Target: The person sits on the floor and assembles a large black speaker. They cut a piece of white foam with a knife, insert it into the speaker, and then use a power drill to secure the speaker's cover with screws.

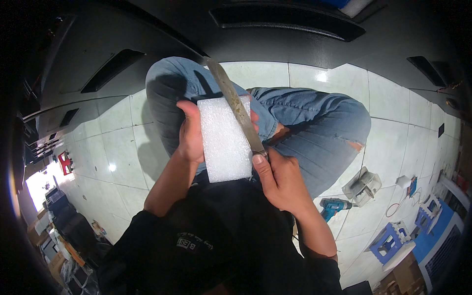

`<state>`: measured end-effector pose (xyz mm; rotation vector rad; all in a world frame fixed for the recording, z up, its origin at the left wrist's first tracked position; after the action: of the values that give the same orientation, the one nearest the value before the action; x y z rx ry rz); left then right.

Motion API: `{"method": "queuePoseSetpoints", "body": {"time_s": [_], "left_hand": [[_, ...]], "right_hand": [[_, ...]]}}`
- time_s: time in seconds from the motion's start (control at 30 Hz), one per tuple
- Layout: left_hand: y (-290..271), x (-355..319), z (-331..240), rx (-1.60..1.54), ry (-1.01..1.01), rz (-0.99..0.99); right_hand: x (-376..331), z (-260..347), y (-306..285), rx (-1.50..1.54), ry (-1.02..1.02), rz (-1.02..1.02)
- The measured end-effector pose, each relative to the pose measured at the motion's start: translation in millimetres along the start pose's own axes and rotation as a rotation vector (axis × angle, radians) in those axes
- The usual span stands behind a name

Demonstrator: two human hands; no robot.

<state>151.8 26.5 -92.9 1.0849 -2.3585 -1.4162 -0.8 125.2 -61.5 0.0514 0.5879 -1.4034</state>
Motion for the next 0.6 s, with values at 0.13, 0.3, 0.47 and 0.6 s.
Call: {"method": "queuePoseSetpoints", "body": {"time_s": [0.13,0.3,0.47,0.6], "left_hand": [[1,0,-2,0.075,0.007,-0.055],[-2,3,-5,-0.057,0.036,-0.094],[1,5,-6,0.089,0.006,-0.085],[4,9,-8,0.077,0.115,-0.050]], "right_hand": [[-7,-10,-3,-0.013,0.003,0.062],[-10,-9,-2,-0.047,-0.045,0.109],[-5,-11,-2,0.077,0.012,0.060],[-4,-7,2,0.138,0.034,0.099]]}}
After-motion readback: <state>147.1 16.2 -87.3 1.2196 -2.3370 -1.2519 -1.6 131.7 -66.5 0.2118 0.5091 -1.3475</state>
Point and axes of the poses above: each hand's wrist, its own x-axis towards the middle knuckle, its own y-axis out of the palm, z = x × y, the point moved 5 cm from there along x, towards the middle knuckle, and after that the axes turned 3 degrees about -x, right-handed, at the moved point
